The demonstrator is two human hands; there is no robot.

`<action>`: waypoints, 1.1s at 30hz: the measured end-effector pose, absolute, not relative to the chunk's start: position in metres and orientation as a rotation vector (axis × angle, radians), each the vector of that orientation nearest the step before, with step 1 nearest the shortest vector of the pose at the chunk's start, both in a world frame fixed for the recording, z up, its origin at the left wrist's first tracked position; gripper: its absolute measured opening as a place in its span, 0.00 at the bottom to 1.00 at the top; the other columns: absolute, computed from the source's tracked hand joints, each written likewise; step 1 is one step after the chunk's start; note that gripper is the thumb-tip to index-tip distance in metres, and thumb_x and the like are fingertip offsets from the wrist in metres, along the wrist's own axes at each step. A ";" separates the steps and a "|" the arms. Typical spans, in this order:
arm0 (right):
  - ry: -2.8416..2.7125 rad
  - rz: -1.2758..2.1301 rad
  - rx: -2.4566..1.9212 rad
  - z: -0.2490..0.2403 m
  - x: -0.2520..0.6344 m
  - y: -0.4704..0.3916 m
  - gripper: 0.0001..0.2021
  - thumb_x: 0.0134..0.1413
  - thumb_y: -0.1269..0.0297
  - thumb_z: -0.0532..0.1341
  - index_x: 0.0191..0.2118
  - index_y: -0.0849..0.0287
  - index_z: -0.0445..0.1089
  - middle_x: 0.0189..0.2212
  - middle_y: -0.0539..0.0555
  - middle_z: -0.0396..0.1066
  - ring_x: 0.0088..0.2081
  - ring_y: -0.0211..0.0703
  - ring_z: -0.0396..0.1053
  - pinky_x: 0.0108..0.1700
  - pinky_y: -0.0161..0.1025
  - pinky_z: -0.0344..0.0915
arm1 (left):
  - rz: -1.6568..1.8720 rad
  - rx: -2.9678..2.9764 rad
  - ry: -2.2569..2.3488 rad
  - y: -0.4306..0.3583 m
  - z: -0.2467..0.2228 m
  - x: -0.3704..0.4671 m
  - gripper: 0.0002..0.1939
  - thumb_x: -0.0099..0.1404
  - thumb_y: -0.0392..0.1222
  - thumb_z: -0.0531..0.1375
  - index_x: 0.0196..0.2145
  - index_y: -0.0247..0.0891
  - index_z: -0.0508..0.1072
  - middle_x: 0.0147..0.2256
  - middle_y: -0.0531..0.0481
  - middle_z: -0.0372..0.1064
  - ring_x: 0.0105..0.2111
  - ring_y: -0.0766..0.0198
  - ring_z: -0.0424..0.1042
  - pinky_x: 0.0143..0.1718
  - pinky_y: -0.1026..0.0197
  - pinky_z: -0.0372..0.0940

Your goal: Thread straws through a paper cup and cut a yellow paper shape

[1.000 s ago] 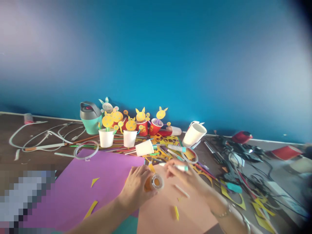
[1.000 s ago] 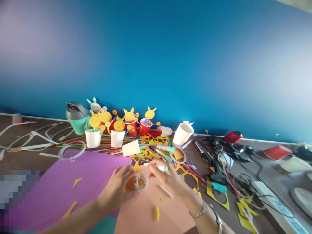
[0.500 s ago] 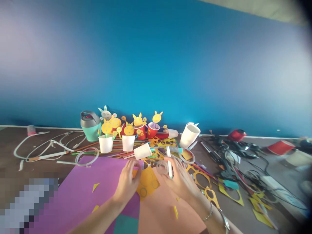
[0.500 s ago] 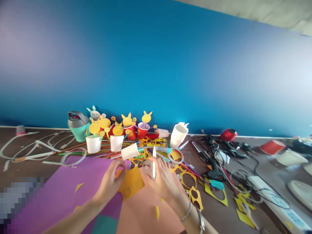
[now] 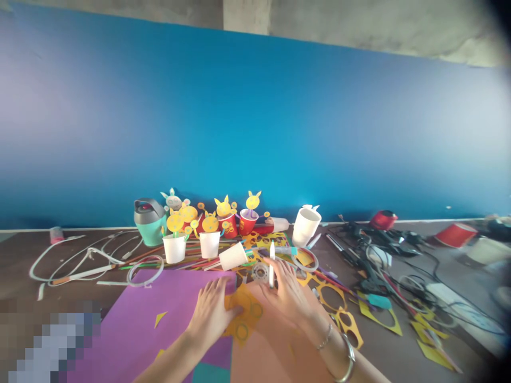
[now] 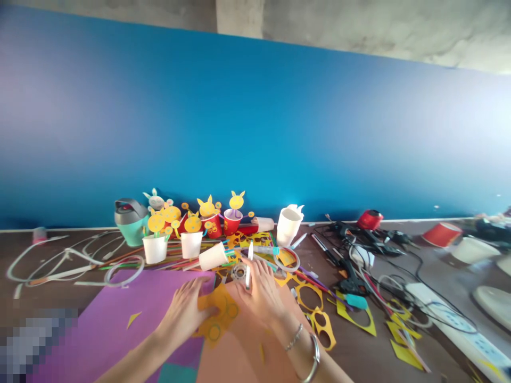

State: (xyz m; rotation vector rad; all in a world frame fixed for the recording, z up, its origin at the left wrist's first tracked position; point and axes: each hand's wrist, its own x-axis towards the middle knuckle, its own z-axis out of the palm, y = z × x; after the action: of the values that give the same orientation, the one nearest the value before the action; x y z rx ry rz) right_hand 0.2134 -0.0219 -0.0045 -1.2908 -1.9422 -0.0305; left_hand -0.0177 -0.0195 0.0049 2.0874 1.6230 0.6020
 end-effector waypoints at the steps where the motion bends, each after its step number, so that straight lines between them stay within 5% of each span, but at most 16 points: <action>1: -1.933 -0.015 -1.269 -0.002 0.214 -0.024 0.22 0.62 0.67 0.58 0.61 0.53 0.58 0.50 0.60 0.70 0.52 0.56 0.68 0.53 0.55 0.68 | 0.678 2.014 1.565 -0.017 0.003 -0.018 0.23 0.56 0.37 0.63 0.50 0.37 0.71 0.42 0.44 0.74 0.46 0.49 0.71 0.48 0.51 0.61; 5: -1.905 0.126 -1.222 0.009 0.212 -0.033 0.13 0.65 0.67 0.55 0.53 0.50 0.67 0.46 0.57 0.71 0.49 0.52 0.69 0.52 0.52 0.68 | 1.010 1.644 1.272 -0.010 0.003 -0.020 0.13 0.63 0.44 0.59 0.45 0.38 0.72 0.28 0.54 0.65 0.30 0.60 0.69 0.34 0.60 0.63; 11: -1.620 0.642 -1.214 0.012 0.201 -0.041 0.15 0.60 0.63 0.59 0.52 0.50 0.68 0.45 0.54 0.71 0.42 0.46 0.71 0.43 0.40 0.71 | 1.338 1.346 1.084 -0.013 0.017 -0.019 0.15 0.60 0.51 0.65 0.41 0.39 0.73 0.31 0.54 0.66 0.38 0.59 0.72 0.43 0.60 0.66; 20: -1.299 0.807 -1.125 0.007 0.198 -0.037 0.16 0.58 0.61 0.60 0.52 0.52 0.68 0.43 0.55 0.72 0.46 0.48 0.71 0.43 0.40 0.70 | 1.041 1.022 0.854 -0.018 0.015 -0.017 0.26 0.65 0.61 0.56 0.47 0.36 0.75 0.36 0.44 0.76 0.22 0.61 0.71 0.19 0.62 0.62; 30: -1.611 0.706 -1.121 0.010 0.205 -0.043 0.13 0.64 0.63 0.54 0.53 0.50 0.66 0.39 0.51 0.69 0.31 0.40 0.64 0.34 0.35 0.65 | 0.896 1.231 0.877 -0.012 0.010 -0.015 0.17 0.54 0.52 0.70 0.28 0.34 0.74 0.22 0.53 0.69 0.24 0.68 0.65 0.28 0.66 0.57; 33: -1.566 0.712 -1.146 0.014 0.201 -0.044 0.13 0.64 0.60 0.54 0.52 0.50 0.66 0.35 0.50 0.67 0.31 0.41 0.64 0.34 0.36 0.65 | 0.834 1.268 0.894 -0.012 0.008 -0.014 0.17 0.54 0.50 0.70 0.25 0.35 0.70 0.20 0.56 0.66 0.20 0.71 0.60 0.23 0.67 0.52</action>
State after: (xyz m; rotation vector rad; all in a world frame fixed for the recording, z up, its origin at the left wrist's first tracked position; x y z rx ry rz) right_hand 0.2012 -0.0445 0.0136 -1.1465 -1.5660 0.7118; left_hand -0.0137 -0.0124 0.0078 1.2676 0.8936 0.8336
